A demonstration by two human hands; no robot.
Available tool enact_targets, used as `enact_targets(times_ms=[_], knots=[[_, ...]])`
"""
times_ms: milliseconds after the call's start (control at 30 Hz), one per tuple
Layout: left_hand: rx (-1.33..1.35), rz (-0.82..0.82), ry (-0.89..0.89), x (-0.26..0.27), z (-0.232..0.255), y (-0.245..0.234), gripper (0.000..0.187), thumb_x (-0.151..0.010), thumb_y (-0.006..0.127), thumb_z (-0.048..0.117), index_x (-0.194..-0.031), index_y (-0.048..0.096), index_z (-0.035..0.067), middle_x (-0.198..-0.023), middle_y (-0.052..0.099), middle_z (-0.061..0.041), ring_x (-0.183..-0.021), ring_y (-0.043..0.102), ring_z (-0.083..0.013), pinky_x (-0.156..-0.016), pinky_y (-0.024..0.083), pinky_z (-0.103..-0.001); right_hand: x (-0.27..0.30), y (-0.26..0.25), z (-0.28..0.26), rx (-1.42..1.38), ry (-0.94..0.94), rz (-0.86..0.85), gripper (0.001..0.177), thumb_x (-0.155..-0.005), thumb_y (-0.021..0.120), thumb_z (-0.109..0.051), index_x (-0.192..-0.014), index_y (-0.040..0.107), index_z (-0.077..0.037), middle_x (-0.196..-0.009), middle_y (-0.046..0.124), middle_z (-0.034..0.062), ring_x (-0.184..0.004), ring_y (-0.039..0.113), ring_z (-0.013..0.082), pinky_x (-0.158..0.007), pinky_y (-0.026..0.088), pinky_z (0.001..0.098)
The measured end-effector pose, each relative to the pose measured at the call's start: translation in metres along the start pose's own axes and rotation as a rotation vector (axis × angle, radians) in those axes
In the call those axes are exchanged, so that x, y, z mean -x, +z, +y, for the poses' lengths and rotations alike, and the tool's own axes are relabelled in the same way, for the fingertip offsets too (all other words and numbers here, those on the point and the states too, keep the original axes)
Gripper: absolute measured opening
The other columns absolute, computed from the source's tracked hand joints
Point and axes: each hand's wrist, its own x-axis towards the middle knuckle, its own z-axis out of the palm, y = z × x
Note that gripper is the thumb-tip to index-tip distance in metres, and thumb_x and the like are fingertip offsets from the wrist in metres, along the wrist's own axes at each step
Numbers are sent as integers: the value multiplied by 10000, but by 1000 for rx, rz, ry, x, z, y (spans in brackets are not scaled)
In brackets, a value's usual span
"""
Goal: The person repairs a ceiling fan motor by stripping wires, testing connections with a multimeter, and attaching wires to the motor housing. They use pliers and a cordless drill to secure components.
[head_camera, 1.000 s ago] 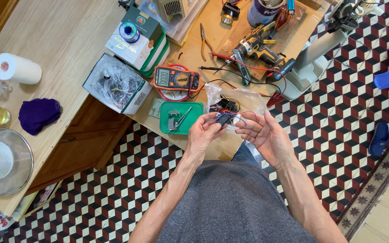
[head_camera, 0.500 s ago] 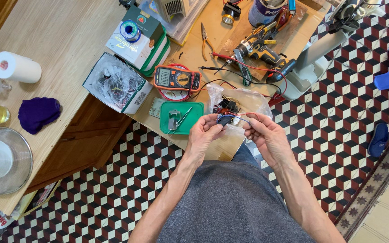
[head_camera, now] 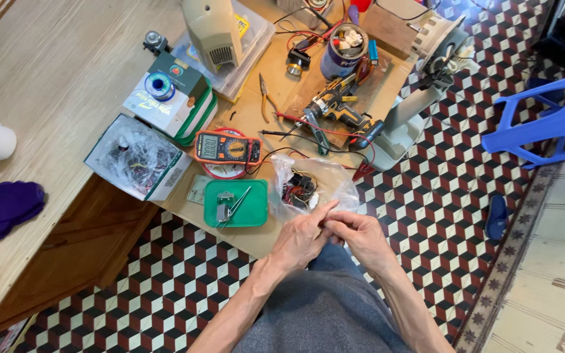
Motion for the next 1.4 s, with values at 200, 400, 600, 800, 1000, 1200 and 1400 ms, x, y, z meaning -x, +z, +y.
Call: enact_targets(times_ms=[200, 400, 600, 800, 1000, 1200, 1400], knots=[[311, -107, -151, 2, 10, 16, 506, -926, 594, 129, -1427, 525, 95, -928, 728, -170, -835, 701, -283, -762, 561, -380, 4, -38, -30, 288, 191, -73, 239, -933, 650, -109, -1105, 772, 5, -803, 716, 29, -695, 601, 90, -652, 531, 247], [78, 91, -209, -3, 16, 36, 257, -1054, 530, 241, -1224, 657, 97, -918, 733, -137, -843, 718, -292, -745, 553, -388, -30, -71, -27, 235, 209, -369, 239, -936, 680, -123, -1099, 787, 16, -807, 730, 41, -707, 622, 93, -675, 545, 245], [19, 426, -437, -3, 10, 87, 273, -1046, 536, 294, -1127, 732, 122, -927, 764, -34, -820, 734, -214, -685, 559, -352, -91, -165, -23, 214, 165, -103, 225, -907, 694, -123, -1088, 778, -18, -847, 768, 46, -733, 658, 122, -688, 559, 265], [856, 845, -905, -5, 17, 148, 388, -1035, 526, 315, -1206, 744, 43, -720, 491, 41, -653, 451, -83, -574, 372, -239, -179, -179, -14, 725, -432, -101, 290, -907, 685, -217, -1111, 718, -15, -1031, 714, 155, -911, 702, 278, -806, 544, 371], [1299, 1206, -773, -1, 13, 220, 367, -984, 628, 205, -1234, 695, -55, -785, 601, -30, -732, 551, -123, -683, 480, -252, -256, -124, -36, 929, -841, -275, 292, -870, 713, -214, -1099, 683, -36, -994, 682, 182, -997, 623, 388, -867, 493, 477], [1477, 1356, -607, 15, -24, 272, 406, -921, 681, 73, -1304, 681, -61, -968, 755, -123, -792, 658, -141, -797, 577, -315, -352, -46, -37, 1219, -881, -392, 249, -916, 645, -272, -1079, 676, -88, -908, 715, 173, -955, 628, 409, -833, 481, 529], [1450, 1248, -355, -46, -6, 217, 383, -927, 656, 122, -1277, 657, -33, -980, 775, -163, -843, 749, -202, -822, 599, -343, -420, -10, 9, 1496, -873, -418, 341, -917, 650, -342, -1076, 621, -42, -933, 724, 228, -948, 664, 420, -817, 483, 544]])
